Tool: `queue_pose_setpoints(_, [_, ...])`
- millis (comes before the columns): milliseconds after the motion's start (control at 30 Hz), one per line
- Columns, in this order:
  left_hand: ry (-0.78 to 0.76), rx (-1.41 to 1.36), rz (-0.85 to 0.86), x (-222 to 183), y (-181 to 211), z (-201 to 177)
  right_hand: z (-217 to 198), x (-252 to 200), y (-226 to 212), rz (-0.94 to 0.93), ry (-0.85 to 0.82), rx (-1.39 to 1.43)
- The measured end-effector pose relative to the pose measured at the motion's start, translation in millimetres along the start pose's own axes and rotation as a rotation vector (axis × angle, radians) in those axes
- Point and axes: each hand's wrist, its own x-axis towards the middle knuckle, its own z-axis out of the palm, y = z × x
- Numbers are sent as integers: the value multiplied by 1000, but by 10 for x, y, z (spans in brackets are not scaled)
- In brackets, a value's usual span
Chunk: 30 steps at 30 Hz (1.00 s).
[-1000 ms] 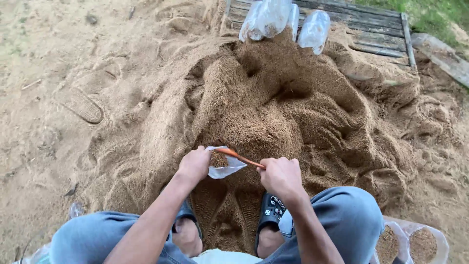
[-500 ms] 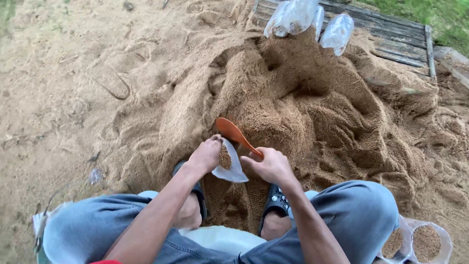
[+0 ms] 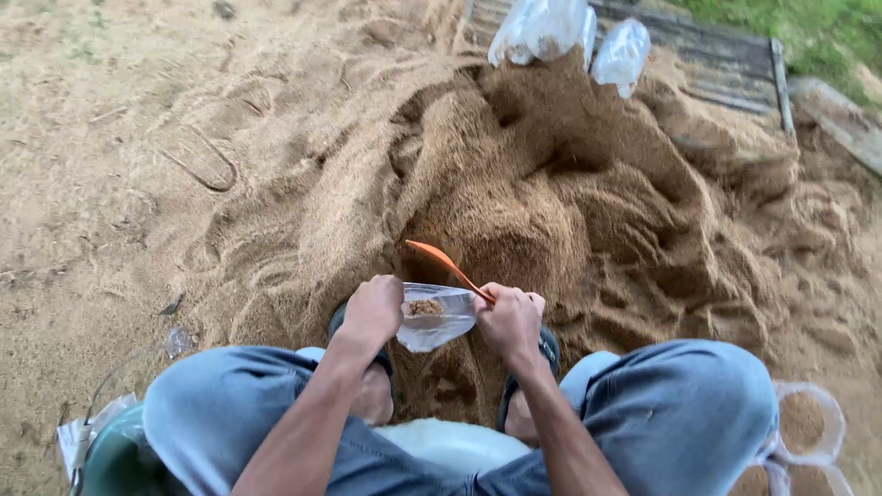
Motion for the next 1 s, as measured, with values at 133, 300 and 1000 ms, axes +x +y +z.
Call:
queue_pose_setpoints(133, [-142, 121, 96, 89, 198, -68, 87, 40, 49, 34, 85, -78])
queue_pose_setpoints(300, [-181, 296, 89, 346, 98, 196, -107, -68, -147, 106, 106, 57])
queue_pose_setpoints(1000, [-69, 66, 198, 479, 248, -87, 1313, -20, 1083, 743, 170, 587])
